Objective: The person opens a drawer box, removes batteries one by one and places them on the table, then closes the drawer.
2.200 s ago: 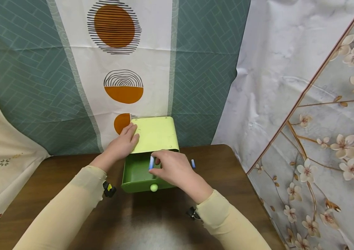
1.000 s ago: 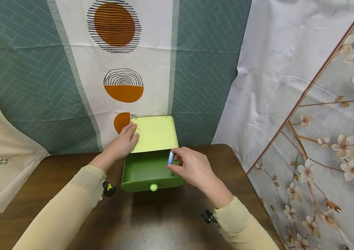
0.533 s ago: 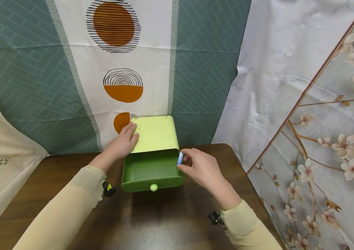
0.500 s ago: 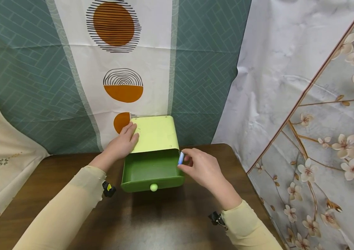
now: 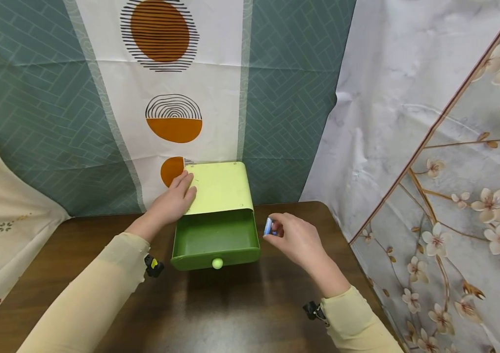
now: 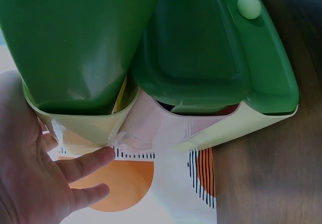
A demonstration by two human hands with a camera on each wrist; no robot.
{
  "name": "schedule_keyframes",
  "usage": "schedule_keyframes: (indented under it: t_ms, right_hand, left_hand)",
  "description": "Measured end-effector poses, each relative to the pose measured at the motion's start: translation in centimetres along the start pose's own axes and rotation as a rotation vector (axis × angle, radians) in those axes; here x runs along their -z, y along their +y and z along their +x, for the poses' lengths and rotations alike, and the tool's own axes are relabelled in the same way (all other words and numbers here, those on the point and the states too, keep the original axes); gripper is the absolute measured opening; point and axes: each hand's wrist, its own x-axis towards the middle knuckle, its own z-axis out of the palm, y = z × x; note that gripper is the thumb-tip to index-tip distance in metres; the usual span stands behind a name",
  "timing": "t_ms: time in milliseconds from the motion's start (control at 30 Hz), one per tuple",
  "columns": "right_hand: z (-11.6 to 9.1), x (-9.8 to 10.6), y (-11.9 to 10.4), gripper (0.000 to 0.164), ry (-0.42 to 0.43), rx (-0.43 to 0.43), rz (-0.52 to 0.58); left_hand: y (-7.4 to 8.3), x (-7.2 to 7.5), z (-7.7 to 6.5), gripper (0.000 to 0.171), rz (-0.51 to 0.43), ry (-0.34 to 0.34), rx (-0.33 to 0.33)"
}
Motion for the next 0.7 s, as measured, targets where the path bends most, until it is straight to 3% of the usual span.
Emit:
schedule_keyframes:
  t_ms: [400,700]
  right_hand:
    - [-0.3,-1.5,2.7,0.018,-0.051,-0.063,-0.01]
    - [-0.5,-2.7,4.8,0.021,-0.087,-0.089,-0.023]
  left_hand:
    - [-0.2,-0.1,0.2,0.07,0.002,-0.005,-0.008]
    - [-0.1,-0.1,0.1,0.07,0.001,0.0,-0.009]
